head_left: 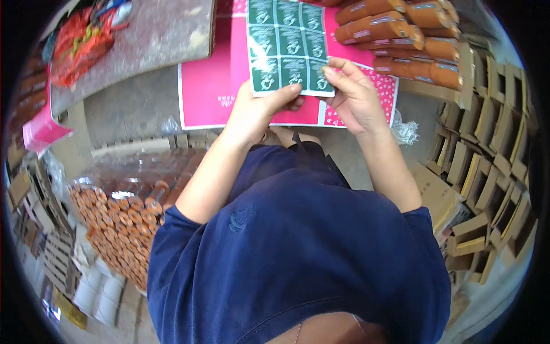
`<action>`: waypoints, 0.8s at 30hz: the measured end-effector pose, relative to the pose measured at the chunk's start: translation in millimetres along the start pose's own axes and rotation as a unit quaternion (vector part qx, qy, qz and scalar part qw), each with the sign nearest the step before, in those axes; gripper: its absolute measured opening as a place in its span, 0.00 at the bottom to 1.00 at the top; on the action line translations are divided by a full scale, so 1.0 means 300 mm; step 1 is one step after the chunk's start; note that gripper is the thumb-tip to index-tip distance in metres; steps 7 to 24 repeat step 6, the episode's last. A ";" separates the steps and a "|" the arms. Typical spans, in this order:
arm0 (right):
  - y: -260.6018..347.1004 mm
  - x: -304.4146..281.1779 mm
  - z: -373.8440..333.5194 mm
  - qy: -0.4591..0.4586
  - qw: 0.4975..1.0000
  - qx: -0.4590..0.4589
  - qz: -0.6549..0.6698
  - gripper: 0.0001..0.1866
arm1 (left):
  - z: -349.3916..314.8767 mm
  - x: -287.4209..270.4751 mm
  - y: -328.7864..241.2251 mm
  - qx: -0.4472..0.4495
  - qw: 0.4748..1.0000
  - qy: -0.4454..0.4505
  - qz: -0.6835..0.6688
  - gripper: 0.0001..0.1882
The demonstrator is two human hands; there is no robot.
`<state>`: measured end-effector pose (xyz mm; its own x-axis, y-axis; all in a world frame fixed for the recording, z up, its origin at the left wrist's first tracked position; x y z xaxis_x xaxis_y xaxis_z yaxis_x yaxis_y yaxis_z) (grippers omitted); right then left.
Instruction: Applying green adhesive labels to brown cylindrical furniture components and organizing them on a pallet.
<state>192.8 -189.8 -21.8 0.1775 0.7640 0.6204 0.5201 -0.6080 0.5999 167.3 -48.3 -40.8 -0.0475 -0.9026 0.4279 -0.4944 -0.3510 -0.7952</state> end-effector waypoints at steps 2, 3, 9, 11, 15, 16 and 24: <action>0.022 0.037 -0.024 0.018 1.000 -0.017 -0.003 0.11 | -0.023 0.027 -0.041 0.006 1.000 -0.012 0.000 0.09; 0.032 0.050 -0.034 0.019 0.999 -0.029 -0.010 0.12 | -0.029 0.032 -0.061 0.009 1.000 -0.021 0.002 0.10; 0.061 0.079 -0.068 0.065 0.996 -0.060 -0.025 0.15 | -0.037 0.061 -0.109 0.043 0.998 0.019 0.038 0.13; 0.061 0.079 -0.068 0.065 0.996 -0.060 -0.025 0.15 | -0.037 0.061 -0.109 0.043 0.998 0.019 0.038 0.13; 0.061 0.079 -0.068 0.065 0.996 -0.060 -0.025 0.15 | -0.037 0.061 -0.109 0.043 0.998 0.019 0.038 0.13; 0.061 0.079 -0.068 0.065 0.996 -0.060 -0.025 0.15 | -0.037 0.061 -0.109 0.043 0.998 0.019 0.038 0.13; 0.061 0.079 -0.068 0.065 0.996 -0.060 -0.025 0.15 | -0.037 0.061 -0.109 0.043 0.998 0.019 0.038 0.13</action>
Point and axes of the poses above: each hand's wrist, its own z-axis towards the middle knuckle, its own x-axis out of the palm, y = z × x, the point moved 5 cm from there along z, towards the middle knuckle, and after that the axes turned 14 degrees about z, right-handed, at the moved point
